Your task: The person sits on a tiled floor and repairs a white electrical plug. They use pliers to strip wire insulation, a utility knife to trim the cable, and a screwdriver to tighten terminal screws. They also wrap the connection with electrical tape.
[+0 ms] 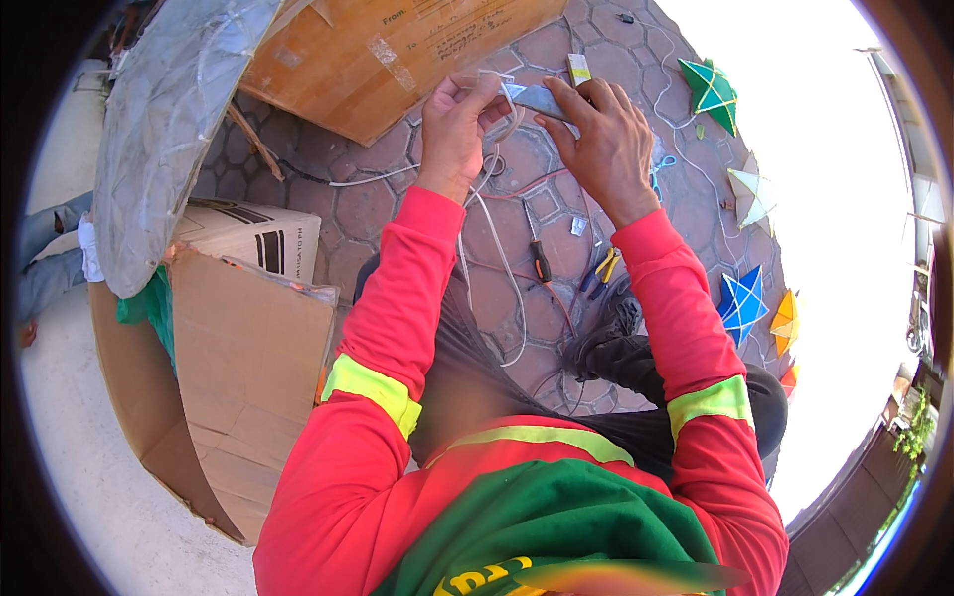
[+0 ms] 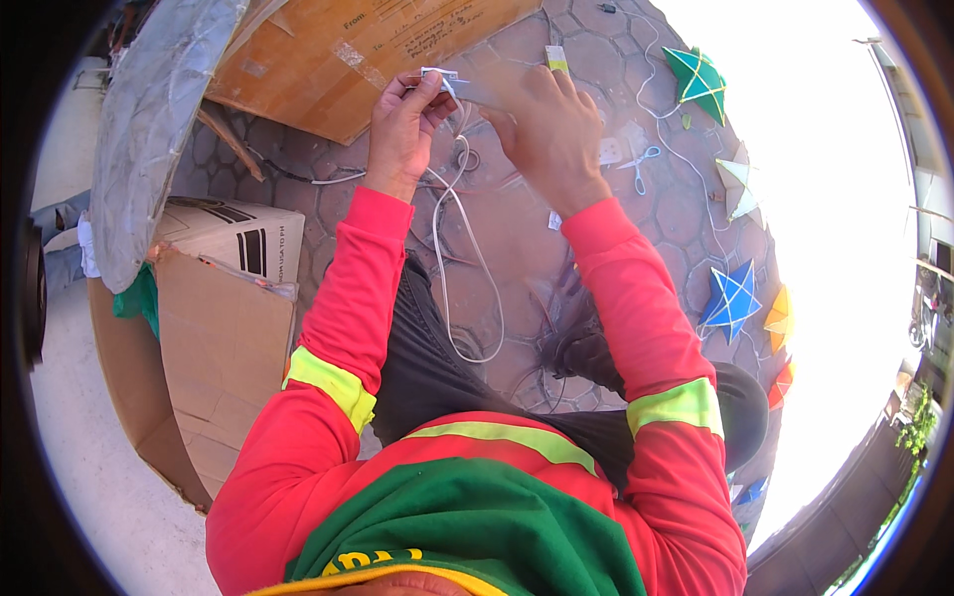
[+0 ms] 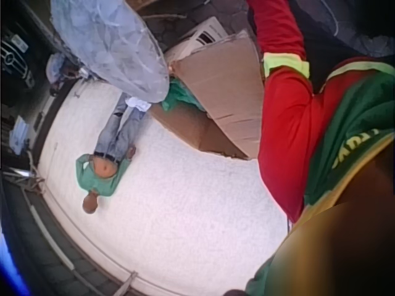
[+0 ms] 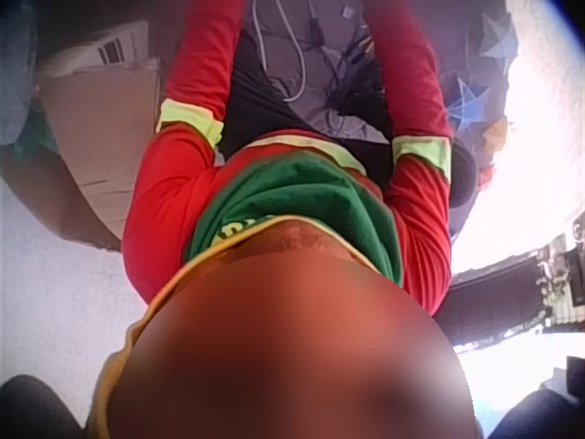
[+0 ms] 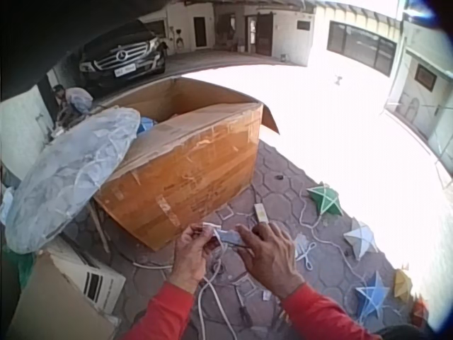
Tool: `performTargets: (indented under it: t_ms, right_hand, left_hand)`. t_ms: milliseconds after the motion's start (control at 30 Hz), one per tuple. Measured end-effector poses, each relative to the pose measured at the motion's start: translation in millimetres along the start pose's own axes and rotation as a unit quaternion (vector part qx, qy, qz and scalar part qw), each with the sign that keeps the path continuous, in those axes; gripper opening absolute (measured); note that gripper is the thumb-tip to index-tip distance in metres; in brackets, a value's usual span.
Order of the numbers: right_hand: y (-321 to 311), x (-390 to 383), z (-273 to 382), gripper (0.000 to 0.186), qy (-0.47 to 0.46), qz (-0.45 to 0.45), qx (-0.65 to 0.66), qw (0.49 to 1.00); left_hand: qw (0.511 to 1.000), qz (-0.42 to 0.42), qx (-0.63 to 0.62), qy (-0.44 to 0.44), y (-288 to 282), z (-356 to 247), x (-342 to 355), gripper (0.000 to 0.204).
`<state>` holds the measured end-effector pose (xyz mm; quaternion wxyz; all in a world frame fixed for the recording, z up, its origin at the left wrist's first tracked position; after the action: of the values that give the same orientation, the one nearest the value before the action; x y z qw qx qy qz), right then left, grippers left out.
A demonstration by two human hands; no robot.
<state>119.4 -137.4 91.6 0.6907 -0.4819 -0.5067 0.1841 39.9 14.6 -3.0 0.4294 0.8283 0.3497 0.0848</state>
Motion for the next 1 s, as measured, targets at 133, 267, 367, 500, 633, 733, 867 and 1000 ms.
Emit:
performTargets:
  t_ms: [133,267,367,500,633,733,867,1000]
  right_hand:
    - [7,-1,-10,0.038,0.008,0.092,0.078,0.993]
    - [8,0,-10,0.037,0.0,0.112,0.081,0.99]
    - [9,1,-10,0.036,0.002,0.122,0.065,0.99]
    - [9,1,-10,0.035,-0.007,0.125,0.051,0.991]
    - [8,1,-10,0.035,-0.006,0.127,0.047,0.991]
    - [9,2,-10,0.036,-0.012,0.138,0.028,0.99]
    - [8,6,-11,0.038,-0.025,0.136,0.065,0.988]
    - [11,7,-16,0.041,-0.015,0.169,0.1,0.981]
  left_hand:
    - [1.0,-0.01,-0.009,-0.001,-1,-1,0,0.011]
    - [1.0,-0.001,-0.001,-0.01,1,-2,-2,0.012]
    - [1.0,0.007,0.004,-0.011,4,-3,-2,0.012]
    - [1.0,0.01,0.013,-0.003,3,-4,-3,0.014]
    - [1.0,0.003,0.021,0.002,2,-4,-2,0.015]
    - [1.0,0.014,0.026,-0.003,1,-5,-2,0.012]
    - [0.999,0.026,0.033,-0.002,0,-8,-2,0.013]
    - [0.999,0.037,0.039,-0.001,0,-8,-3,0.014]
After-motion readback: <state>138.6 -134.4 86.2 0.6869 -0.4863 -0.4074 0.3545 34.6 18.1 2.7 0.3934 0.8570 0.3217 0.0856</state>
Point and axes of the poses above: each hand's wrist, its own x-axis towards the middle knuckle, its own y-axis out of the palm, z = x × y, the point moved 6 cm from there along x, towards the middle knuckle, and after that the axes turned 11 degrees about -x, right-handed, at the moved point
